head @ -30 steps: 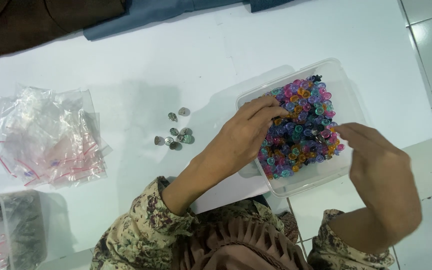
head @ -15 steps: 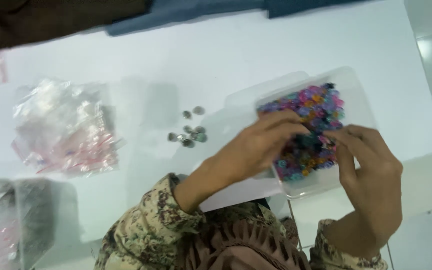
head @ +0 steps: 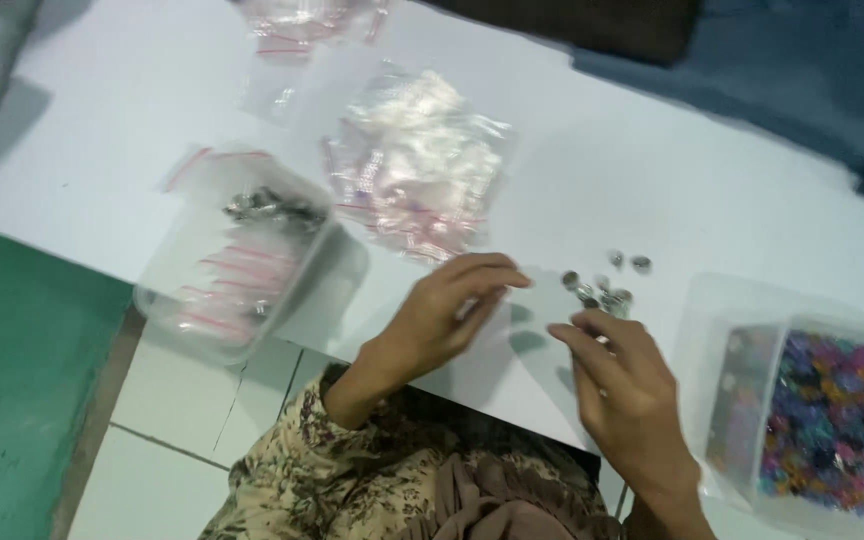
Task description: Sorting and packaging small colorful plastic buttons and metal rivets into plastic bags
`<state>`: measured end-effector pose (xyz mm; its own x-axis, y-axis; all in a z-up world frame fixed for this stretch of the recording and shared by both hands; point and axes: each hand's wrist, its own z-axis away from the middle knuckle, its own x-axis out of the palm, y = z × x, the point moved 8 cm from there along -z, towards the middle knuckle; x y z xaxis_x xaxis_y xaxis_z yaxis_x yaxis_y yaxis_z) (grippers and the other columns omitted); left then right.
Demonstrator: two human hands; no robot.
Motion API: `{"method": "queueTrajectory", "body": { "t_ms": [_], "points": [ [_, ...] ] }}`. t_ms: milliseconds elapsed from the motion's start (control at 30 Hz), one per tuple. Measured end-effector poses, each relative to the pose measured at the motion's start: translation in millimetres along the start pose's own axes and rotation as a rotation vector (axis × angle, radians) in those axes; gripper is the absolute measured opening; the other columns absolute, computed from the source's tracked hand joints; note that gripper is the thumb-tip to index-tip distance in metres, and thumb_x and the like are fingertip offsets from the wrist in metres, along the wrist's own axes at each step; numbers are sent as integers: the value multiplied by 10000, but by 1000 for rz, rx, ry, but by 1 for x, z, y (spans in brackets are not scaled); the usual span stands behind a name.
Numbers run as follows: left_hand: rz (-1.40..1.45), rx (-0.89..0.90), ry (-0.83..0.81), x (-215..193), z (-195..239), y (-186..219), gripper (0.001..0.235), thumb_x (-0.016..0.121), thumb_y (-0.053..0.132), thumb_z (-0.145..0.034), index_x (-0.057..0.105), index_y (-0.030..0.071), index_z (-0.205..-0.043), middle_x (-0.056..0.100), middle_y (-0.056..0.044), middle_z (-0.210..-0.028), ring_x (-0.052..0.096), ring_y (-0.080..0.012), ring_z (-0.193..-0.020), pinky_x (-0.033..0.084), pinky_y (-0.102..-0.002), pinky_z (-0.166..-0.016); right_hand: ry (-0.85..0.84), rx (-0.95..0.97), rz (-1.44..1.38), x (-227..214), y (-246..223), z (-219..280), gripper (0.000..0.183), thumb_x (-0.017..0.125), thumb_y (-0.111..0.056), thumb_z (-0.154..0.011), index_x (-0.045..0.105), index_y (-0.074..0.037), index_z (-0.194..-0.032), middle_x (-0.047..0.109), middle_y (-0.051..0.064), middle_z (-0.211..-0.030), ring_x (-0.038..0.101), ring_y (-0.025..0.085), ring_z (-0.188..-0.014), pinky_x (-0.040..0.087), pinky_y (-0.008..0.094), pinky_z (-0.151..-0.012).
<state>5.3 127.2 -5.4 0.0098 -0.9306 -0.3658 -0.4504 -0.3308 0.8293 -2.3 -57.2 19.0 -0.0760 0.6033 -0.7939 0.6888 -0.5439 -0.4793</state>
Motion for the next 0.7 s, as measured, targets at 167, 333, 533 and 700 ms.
{"method": "queueTrajectory", "body": {
  "t_ms": [167,333,533,700],
  "points": [
    [-210,-57,233,-64,45,-26,298,594,-41,-1024,634,83,-1293,606,-154,-1310,624,-310,-1241,535,-400,-1057,-84,-125,42,50,-16,-50,362,634,112,-907,695,-93,-1199,651,121,-1133,625,305,-974,495,419,-813],
    [-286,-82,440,-82,51,-49,294,664,17,-967,701,117,-1241,614,-176,-1328,588,-409,-1291,498,-521,-1070,-42,-165,130,67,-40,-108,255,691,40,-925,790,-111,-1106,724,121,-1015,709,317,-982,573,422,-820],
    [-388,-43,479,-89,54,-57,239,666,45,-968,692,106,-1197,592,-189,-1320,593,-414,-1274,504,-509,-1030,-10,-234,305,118,-33,-164,340,707,-116,-942,731,-176,-1275,672,69,-1264,611,290,-1204,491,420,-898],
    [-397,-68,433,-86,66,-65,224,661,33,-963,686,107,-1172,594,-195,-1286,612,-425,-1238,529,-501,-986,-198,-233,426,163,-32,-177,414,689,-117,-865,740,-164,-1273,696,107,-1324,586,336,-1301,441,501,-1017]
  ]
}}
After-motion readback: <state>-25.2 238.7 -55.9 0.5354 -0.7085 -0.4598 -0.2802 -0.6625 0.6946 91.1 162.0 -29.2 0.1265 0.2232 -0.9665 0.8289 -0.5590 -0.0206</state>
